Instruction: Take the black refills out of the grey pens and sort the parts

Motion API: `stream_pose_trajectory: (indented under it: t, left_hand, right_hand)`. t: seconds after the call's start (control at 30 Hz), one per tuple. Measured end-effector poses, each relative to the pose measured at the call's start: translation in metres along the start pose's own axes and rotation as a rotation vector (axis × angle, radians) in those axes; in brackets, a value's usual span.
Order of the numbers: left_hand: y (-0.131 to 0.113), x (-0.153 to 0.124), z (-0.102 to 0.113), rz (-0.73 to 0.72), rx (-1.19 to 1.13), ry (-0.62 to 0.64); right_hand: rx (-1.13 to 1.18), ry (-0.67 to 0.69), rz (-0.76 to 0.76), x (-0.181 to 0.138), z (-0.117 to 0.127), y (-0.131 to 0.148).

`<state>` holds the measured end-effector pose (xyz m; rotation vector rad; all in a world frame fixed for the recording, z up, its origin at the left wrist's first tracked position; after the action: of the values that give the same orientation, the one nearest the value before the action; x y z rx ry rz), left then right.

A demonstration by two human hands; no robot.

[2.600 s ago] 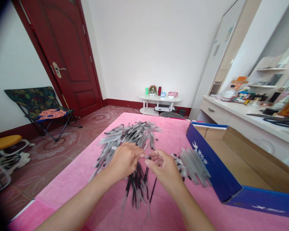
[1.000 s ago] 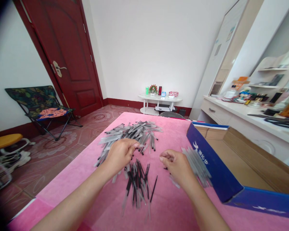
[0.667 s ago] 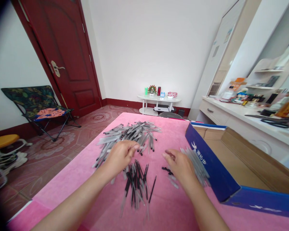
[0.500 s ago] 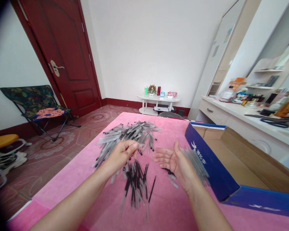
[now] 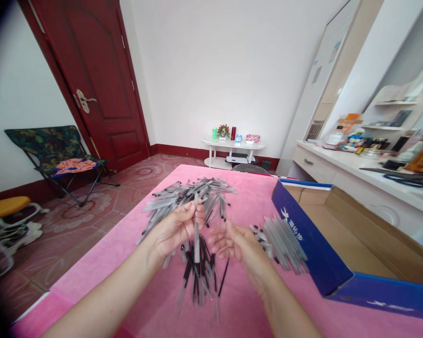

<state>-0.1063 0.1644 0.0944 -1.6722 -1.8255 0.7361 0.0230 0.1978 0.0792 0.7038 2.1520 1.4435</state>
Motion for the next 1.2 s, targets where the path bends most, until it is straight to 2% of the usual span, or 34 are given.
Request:
stream_pose_trajectory:
  t: [0.2, 0.43, 0.53, 0.67, 0.77, 0.87, 1.0, 1.13, 1.2]
  left_hand:
    - [0.000, 0.003, 0.016, -0.013, -0.148, -0.215]
    - [-0.002, 0.004, 0.030, -0.063, -0.168, -0.357]
    - [-0.003, 0.003, 0.024, -0.105, -0.055, -0.269]
    - [0.002, -0.003, 0.007, -0.056, 0.220, -0.092]
    - [0.004, -0.007, -0.001, -0.049, 0.337, -0.053]
    - [0.006, -0.008, -0.003, -0.071, 0.399, -0.066]
    - [0.009, -0.008, 0.001, -0.137, 0.389, -0.178]
    - [0.021, -0.008, 0.003, -0.147, 0.360, -0.259]
    - [0.023, -0.005, 0.009, -0.149, 0.340, -0.284]
  right_hand:
    - [-0.083, 0.046, -0.069, 0.000, -0.011, -0.014]
    - [-0.024, 0.106, -0.150, -0.004, -0.020, -0.022]
    - [-0.003, 0.067, -0.140, -0.003, -0.017, -0.024]
    - [0.092, 0.033, -0.116, -0.002, -0.016, -0.023]
    - [0.153, 0.034, -0.132, -0.004, -0.020, -0.023]
    - [0.145, 0.041, -0.143, -0.005, -0.023, -0.023]
    - [-0.081, 0.045, -0.030, 0.000, -0.018, -0.016]
    - [-0.494, -0.021, 0.084, 0.002, -0.012, -0.004]
    - [-0.800, -0.094, 0.152, -0.004, -0.011, 0.004]
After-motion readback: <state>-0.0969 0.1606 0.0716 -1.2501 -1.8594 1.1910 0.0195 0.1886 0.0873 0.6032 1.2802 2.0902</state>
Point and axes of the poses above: each hand's wrist, its own x-axis towards the middle knuckle, its own z-axis out of the back of the hand, y = z × x, the point moved 6 cm from there along x, towards the middle knuckle, and after that the axes turned 8 degrees about x, right-handed, at the moved point
